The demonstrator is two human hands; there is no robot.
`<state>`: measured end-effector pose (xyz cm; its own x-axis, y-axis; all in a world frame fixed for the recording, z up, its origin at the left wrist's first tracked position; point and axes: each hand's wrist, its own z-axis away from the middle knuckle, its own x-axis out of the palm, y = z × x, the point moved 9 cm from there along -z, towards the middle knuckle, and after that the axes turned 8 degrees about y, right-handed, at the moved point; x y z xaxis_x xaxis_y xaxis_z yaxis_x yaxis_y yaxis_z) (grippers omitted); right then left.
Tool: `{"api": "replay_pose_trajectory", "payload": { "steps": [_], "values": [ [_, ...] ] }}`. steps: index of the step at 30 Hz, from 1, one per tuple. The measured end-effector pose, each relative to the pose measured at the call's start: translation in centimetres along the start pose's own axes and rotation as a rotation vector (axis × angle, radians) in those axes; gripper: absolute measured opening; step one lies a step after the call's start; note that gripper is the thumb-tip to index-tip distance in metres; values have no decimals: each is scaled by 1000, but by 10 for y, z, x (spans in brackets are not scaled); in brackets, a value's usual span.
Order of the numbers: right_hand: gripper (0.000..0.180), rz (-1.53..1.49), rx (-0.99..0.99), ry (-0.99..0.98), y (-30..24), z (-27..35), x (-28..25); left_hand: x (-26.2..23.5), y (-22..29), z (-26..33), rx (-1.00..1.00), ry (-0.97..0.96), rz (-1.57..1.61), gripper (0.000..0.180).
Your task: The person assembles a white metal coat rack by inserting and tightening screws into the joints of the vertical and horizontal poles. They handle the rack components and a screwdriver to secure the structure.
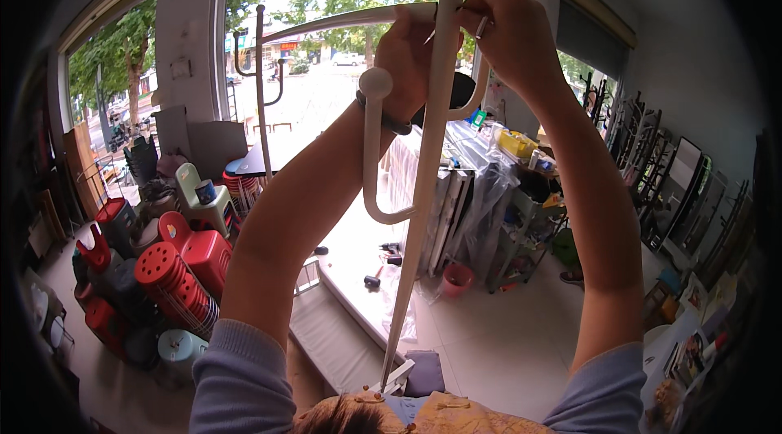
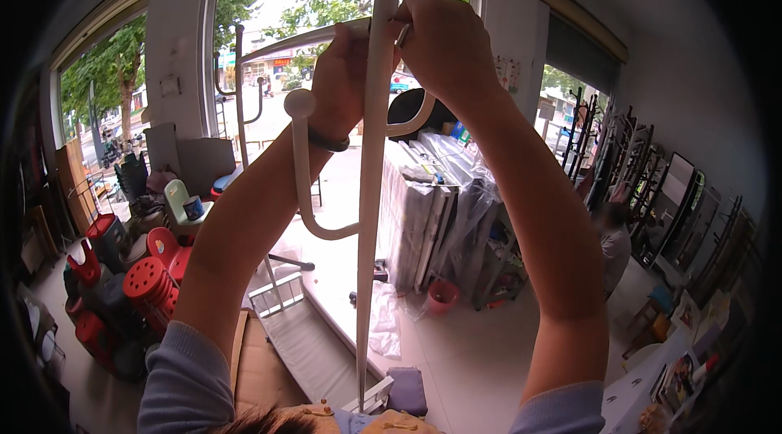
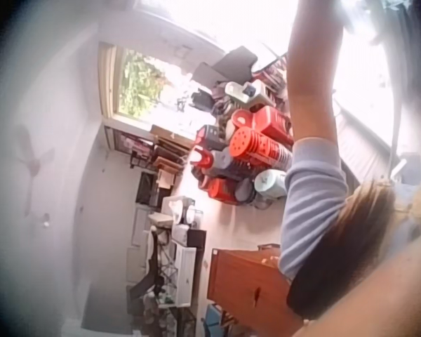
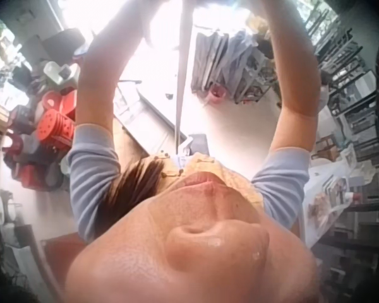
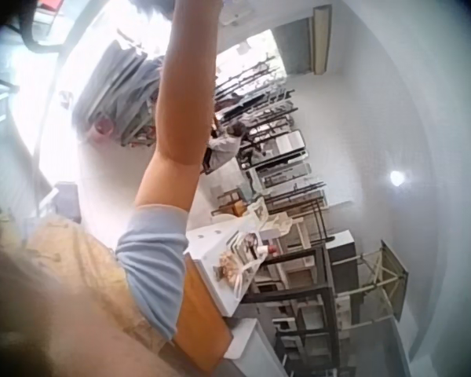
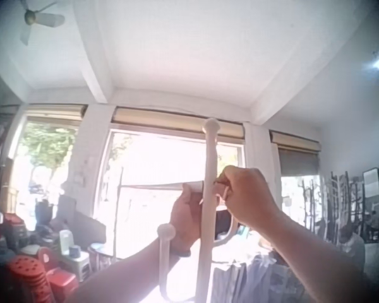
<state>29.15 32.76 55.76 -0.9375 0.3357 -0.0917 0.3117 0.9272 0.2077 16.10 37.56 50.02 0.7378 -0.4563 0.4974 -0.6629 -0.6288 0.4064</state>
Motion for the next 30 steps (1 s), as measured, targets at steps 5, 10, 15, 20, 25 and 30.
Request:
{"api": "replay_pose_trajectory", "payload": {
  "steps": [5, 10, 15, 20, 25, 30],
  "values": [
    [14, 285, -14, -61, -11, 4, 4, 8, -2, 0, -52, -202, 38, 54],
    [8, 312, -3, -58, -5, 8, 13, 4, -6, -2, -122, -241, 82, 56],
    [11, 173, 58, -23, 7, 10, 10, 10, -9, -1, -165, -300, 179, 58],
    [12, -14, 80, 16, 1, 7, 6, 15, -6, 0, -141, -287, 165, 55],
    [18, 111, 31, -3, -4, 1, 4, 17, -4, 0, -145, -248, 140, 48],
    [22, 366, 25, -26, -12, 2, 10, 12, 3, 1, -29, -120, 58, 41]
  ]
}}
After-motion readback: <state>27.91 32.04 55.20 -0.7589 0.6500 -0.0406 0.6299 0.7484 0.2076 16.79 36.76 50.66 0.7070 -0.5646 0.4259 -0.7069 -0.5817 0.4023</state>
